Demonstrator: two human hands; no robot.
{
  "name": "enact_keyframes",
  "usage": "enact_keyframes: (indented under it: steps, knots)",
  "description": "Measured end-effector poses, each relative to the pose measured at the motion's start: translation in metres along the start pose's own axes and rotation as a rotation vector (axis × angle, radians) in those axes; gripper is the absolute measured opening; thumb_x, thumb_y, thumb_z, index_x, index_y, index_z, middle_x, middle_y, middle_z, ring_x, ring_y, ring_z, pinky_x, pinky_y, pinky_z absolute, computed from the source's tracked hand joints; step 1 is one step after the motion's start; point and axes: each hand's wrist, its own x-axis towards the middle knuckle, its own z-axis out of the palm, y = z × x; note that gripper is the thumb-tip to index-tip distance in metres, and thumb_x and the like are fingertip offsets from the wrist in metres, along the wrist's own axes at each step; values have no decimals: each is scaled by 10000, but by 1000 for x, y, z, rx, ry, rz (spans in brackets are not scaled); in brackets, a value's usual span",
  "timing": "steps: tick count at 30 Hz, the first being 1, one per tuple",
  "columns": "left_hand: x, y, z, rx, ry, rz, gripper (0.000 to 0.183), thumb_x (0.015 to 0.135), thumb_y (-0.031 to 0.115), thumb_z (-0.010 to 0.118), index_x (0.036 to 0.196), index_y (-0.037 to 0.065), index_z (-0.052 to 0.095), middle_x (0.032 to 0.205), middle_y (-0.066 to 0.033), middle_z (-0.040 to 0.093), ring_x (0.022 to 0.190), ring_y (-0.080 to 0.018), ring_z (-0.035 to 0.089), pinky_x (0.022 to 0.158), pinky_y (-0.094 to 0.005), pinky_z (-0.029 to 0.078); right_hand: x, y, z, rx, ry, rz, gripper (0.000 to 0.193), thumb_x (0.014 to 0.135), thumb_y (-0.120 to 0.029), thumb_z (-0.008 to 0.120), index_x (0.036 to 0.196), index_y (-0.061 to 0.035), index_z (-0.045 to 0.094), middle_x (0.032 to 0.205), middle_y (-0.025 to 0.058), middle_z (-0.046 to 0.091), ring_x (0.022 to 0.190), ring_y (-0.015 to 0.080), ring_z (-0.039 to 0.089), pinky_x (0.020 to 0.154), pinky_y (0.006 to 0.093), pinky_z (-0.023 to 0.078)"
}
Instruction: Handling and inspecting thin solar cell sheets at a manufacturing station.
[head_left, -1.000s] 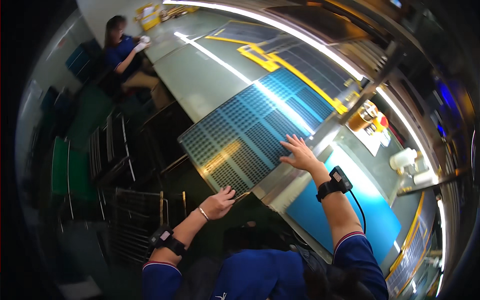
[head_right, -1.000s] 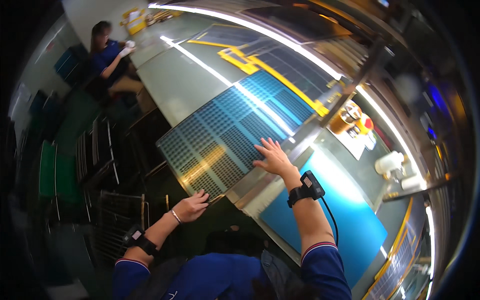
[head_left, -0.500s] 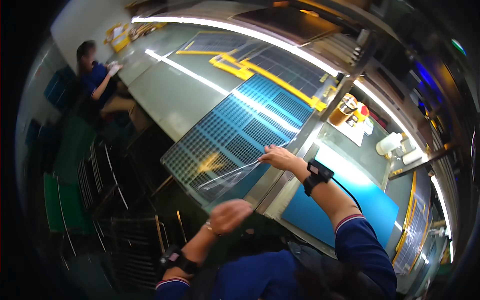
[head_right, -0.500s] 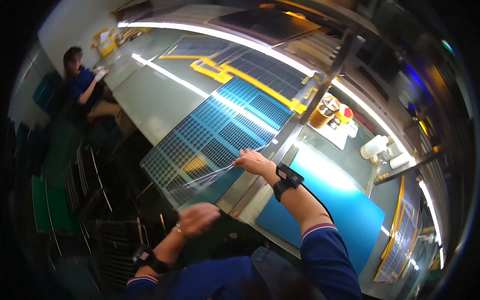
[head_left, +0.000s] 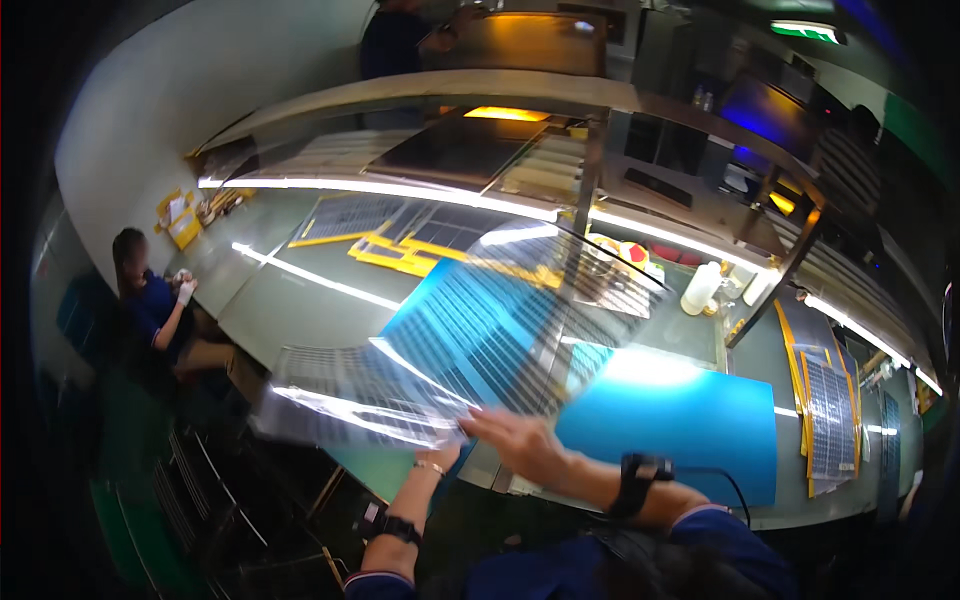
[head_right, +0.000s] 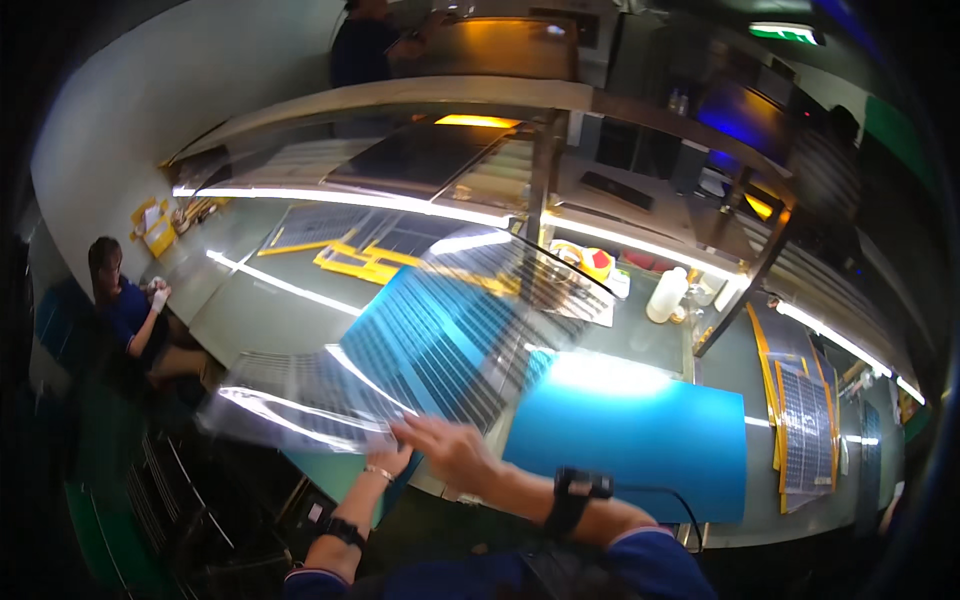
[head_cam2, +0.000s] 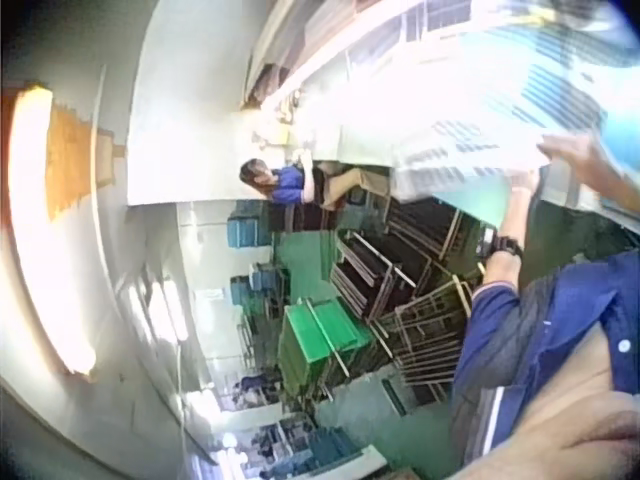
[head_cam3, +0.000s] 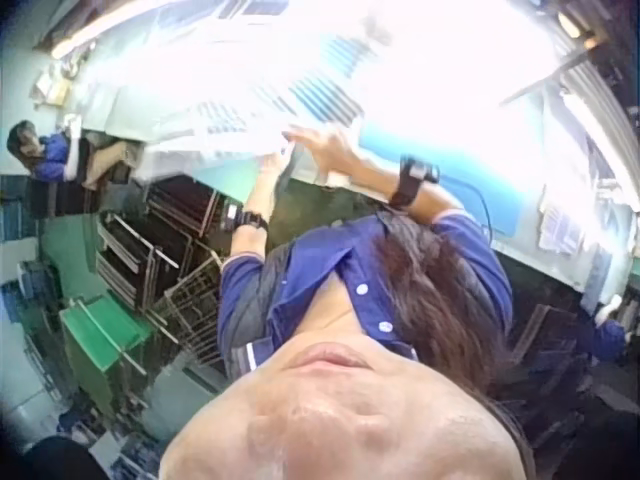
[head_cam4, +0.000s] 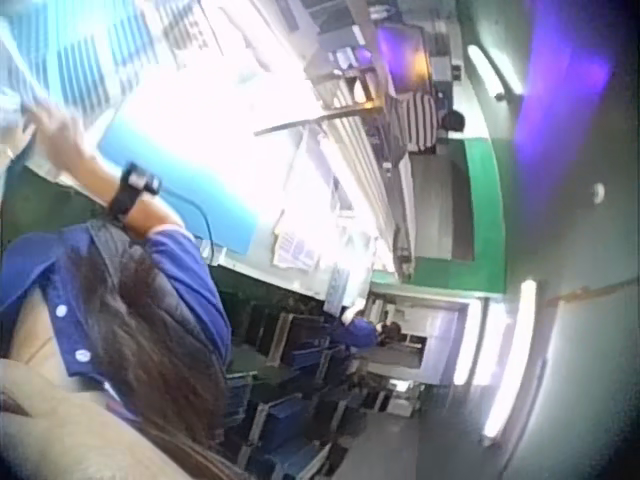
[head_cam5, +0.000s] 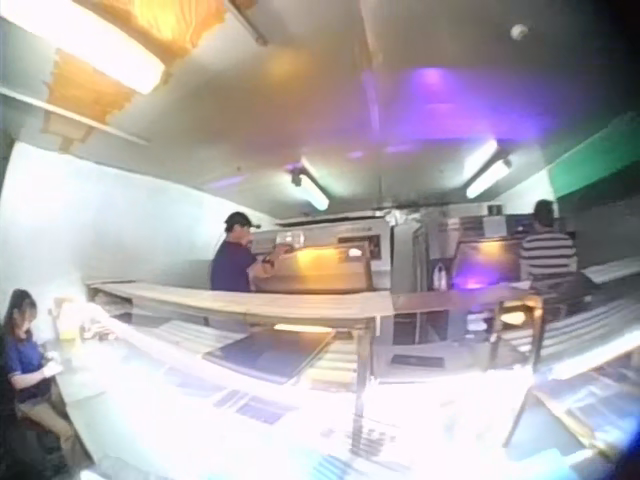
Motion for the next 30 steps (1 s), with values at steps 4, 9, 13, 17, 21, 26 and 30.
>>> enact_keyframes:
  steps: [4, 9, 13, 17, 21, 26, 30]
  knots:
    - [-112, 20, 51, -531, -189, 359, 287, 886, 178, 599, 1134, 34, 598, 1133, -122, 609, 1044, -240, 575, 881, -404, 446, -120, -18, 8, -80, 33, 148, 469, 728, 28, 521, 1174, -82, 612, 1230, 169, 570, 1096, 313, 584, 938, 404, 477]
    - [-168, -61, 66, -583, -879, -254, 286, 947, 162, 483, 1209, 100, 579, 1224, -124, 568, 1097, -199, 555, 955, -309, 420, -240, -26, -21, -208, -29, 320, 457, 715, 11, 525, 1146, -93, 635, 1225, 186, 570, 1121, 334, 567, 975, 444, 441]
    - [-135, 36, 33, -687, -1182, -214, 506, 952, 420, 421, 1276, 43, 518, 1345, -118, 485, 1264, -206, 422, 1046, -315, 329, -289, -40, -44, -305, 106, 526, 398, 750, 14, 518, 1120, -61, 644, 1217, 208, 568, 1144, 348, 550, 1005, 480, 398]
    - [-123, 62, 85, -409, -1333, -82, 838, 881, 653, 369, 1361, -34, 369, 1400, -204, 389, 1320, -275, 347, 1080, -338, 280, -301, -46, -46, -375, 161, 614, 388, 763, 85, 512, 1099, -45, 655, 1211, 190, 577, 1168, 343, 531, 1041, 503, 341]
    - [-149, 25, 98, -389, -1465, -566, 949, 830, 711, 406, 1381, -56, 310, 1379, -223, 403, 1283, -276, 391, 1061, -339, 306, -314, -36, -39, -374, 158, 644, 399, 762, 91, 530, 1103, -72, 657, 1204, 162, 588, 1171, 323, 532, 1046, 529, 323]
    - [-164, -7, 82, -354, -1482, -824, 902, 833, 701, 420, 1332, -51, 403, 1302, -204, 491, 1160, -262, 512, 969, -348, 404, -323, -33, -32, -351, 44, 694, 433, 745, 85, 550, 1118, -113, 648, 1201, 149, 590, 1156, 298, 545, 1040, 538, 332]
    - [-178, -44, 44, -19, -1449, -707, 719, 897, 630, 377, 1237, 20, 549, 1226, -165, 556, 1067, -235, 562, 918, -360, 441, -321, -28, -31, -322, 0, 710, 413, 755, 64, 545, 1117, -107, 645, 1207, 159, 582, 1159, 310, 541, 1028, 538, 346]
